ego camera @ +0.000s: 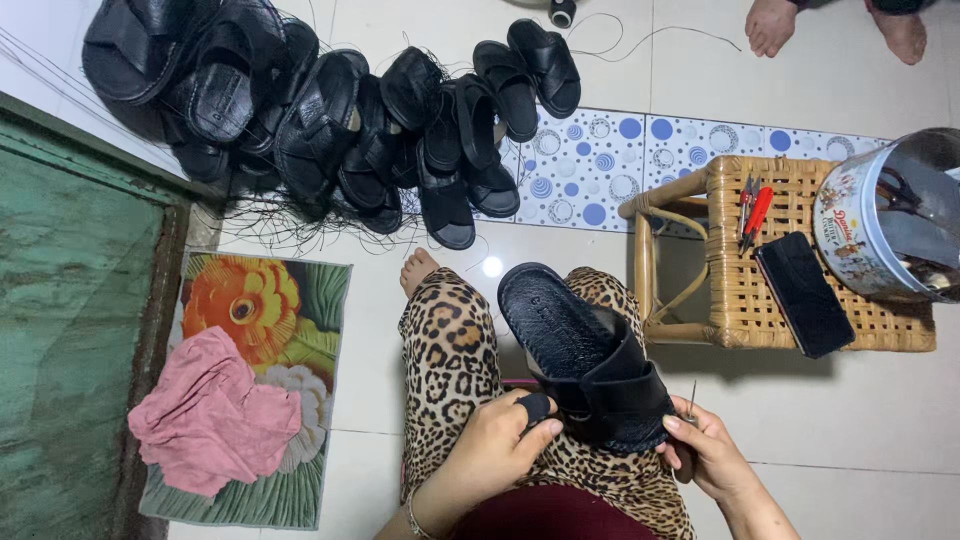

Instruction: The person sits on the floor and sews a black slipper using a needle and thread. They hold the slipper on their lap, pull the thread through the sole, and occasionally pick up another slipper from a pile nearby. A smartphone is briefly handled and placed on a chair.

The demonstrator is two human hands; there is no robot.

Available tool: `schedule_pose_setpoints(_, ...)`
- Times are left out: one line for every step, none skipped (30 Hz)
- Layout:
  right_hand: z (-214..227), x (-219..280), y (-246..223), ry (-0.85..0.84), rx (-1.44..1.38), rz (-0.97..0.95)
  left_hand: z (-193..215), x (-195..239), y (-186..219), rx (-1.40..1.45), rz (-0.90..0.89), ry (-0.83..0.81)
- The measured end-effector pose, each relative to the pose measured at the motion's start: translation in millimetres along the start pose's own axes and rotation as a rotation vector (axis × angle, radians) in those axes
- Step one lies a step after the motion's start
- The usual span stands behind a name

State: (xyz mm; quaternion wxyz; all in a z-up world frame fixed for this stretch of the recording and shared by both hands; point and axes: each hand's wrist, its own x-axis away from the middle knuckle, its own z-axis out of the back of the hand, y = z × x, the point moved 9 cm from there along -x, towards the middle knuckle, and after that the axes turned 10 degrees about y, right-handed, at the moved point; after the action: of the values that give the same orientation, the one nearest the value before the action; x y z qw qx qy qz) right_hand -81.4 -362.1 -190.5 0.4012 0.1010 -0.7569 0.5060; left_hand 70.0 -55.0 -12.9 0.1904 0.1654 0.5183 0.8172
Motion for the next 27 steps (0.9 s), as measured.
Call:
schedule_pose_setpoints(-11.9, 7.2, -3.9, -0.002, -0.003, 0.001, -0.6, 0.9, -3.5, -0.003, -0.001, 0.000)
schedule_pose_setpoints(-21.0, 14.1, -12.6, 0.022, 0.022, 0.060, -0.5, 1.4, -5.4, -0.048, -0.027, 0.013)
schedule_pose_setpoints(-28.8, 23.0, -19.9, 0.048, 0.046, 0.117, -1.7, 3.0, -7.0, -0.093, -0.052, 0.022)
schedule_pose_setpoints(-53.9, 31.9, -35.5, 0.049, 0.041, 0.116, -0.1, 3.0, -8.8, -0.096, -0.052, 0.018)
schedule_pose_setpoints(-77.2, 45.4, -53.2, 0.085, 0.201, 0.194, -0.7, 5.5, -17.9, -0.158, 0.016, -0.026)
schedule_pose_setpoints(-100.7, 58.6, -71.7, 0.121, 0.363, 0.269, -1.2, 8.3, -26.8, -0.222, 0.082, -0.069)
schedule_pose_setpoints(-115.7, 58.3, -71.4, 0.132, 0.351, 0.267, -1.8, 11.7, -29.4, -0.227, 0.077, -0.084)
schedule_pose_setpoints(-130.6, 59.9, -79.2, 0.175, 0.442, 0.360, -0.9, 14.9, -32.3, -0.308, 0.061, -0.090)
schedule_pose_setpoints(-147.9, 60.2, -88.3, 0.213, 0.536, 0.454, 1.4, 17.6, -35.4, -0.390, 0.047, -0.089)
schedule_pose_setpoints(-149.8, 62.5, -89.9, 0.217, 0.527, 0.452, 6.2, 19.6, -31.8, -0.396, 0.043, -0.097)
schedule_pose_setpoints(-158.2, 61.3, -85.5, 0.150, 0.689, 0.404, 11.0, 21.4, -27.2, -0.406, 0.032, -0.097)
schedule_pose_setpoints(-166.1, 60.6, -79.9, 0.081, 0.849, 0.355, 16.3, 23.1, -22.9, -0.416, 0.021, -0.097)
schedule_pose_setpoints(-166.9, 62.5, -83.0, 0.079, 0.847, 0.352, 20.7, 24.4, -18.7, -0.418, 0.024, -0.098)
schedule_pose_setpoints(-184.8, 72.2, -96.1, -0.051, 0.855, 0.563, 34.6, 23.1, -6.2, -0.351, -0.037, 0.028)
schedule_pose_setpoints(-200.0, 86.2, -107.6, -0.180, 0.855, 0.774, 48.3, 22.8, 6.0, -0.280, -0.099, 0.153)
schedule_pose_setpoints(-201.1, 90.9, -116.7, -0.179, 0.853, 0.771, 50.9, 16.6, 17.3, -0.281, -0.098, 0.149)
schedule_pose_setpoints(-200.4, 99.8, -132.2, -0.152, 0.794, 0.835, 60.2, 12.5, 36.5, -0.241, -0.168, 0.244)
schedule_pose_setpoints(-199.4, 109.1, -147.3, -0.124, 0.733, 0.897, 69.8, 9.8, 55.3, -0.199, -0.238, 0.338)
schedule_pose_setpoints(-203.1, 115.9, -149.2, -0.127, 0.733, 0.894, 63.8, 6.0, 60.6, -0.201, -0.234, 0.338)
schedule_pose_setpoints(-212.3, 128.3, -152.0, -0.202, 0.709, 0.941, 57.1, 3.8, 72.9, -0.173, -0.305, 0.333)
schedule_pose_setpoints(-222.5, 139.5, -156.4, -0.277, 0.681, 0.994, 52.0, -0.1, 85.4, -0.147, -0.383, 0.328)
schedule_pose_setpoints(-225.6, 143.7, -161.2, -0.279, 0.678, 0.998, 47.7, -1.2, 85.7, -0.151, -0.386, 0.331)
schedule_pose_setpoints(-232.4, 151.0, -161.5, -0.355, 0.685, 0.998, 31.2, -0.9, 88.8, -0.196, -0.436, 0.214)
schedule_pose_setpoints(-238.7, 158.4, -161.7, -0.432, 0.691, 0.998, 14.5, 0.3, 90.7, -0.240, -0.485, 0.096)
schedule_pose_setpoints(-223.5, 155.0, -159.0, -0.431, 0.691, 0.997, 23.3, -0.4, 84.4, -0.240, -0.485, 0.095)
schedule_pose_setpoints(-197.8, 136.6, -153.4, -0.287, 0.732, 0.848, 27.5, -9.4, 36.3, -0.117, 0.015, -0.012)
schedule_pose_setpoints(-169.9, 121.2, -145.7, -0.141, 0.764, 0.697, 26.3, 2.7, -8.5, 0.011, 0.504, -0.134)
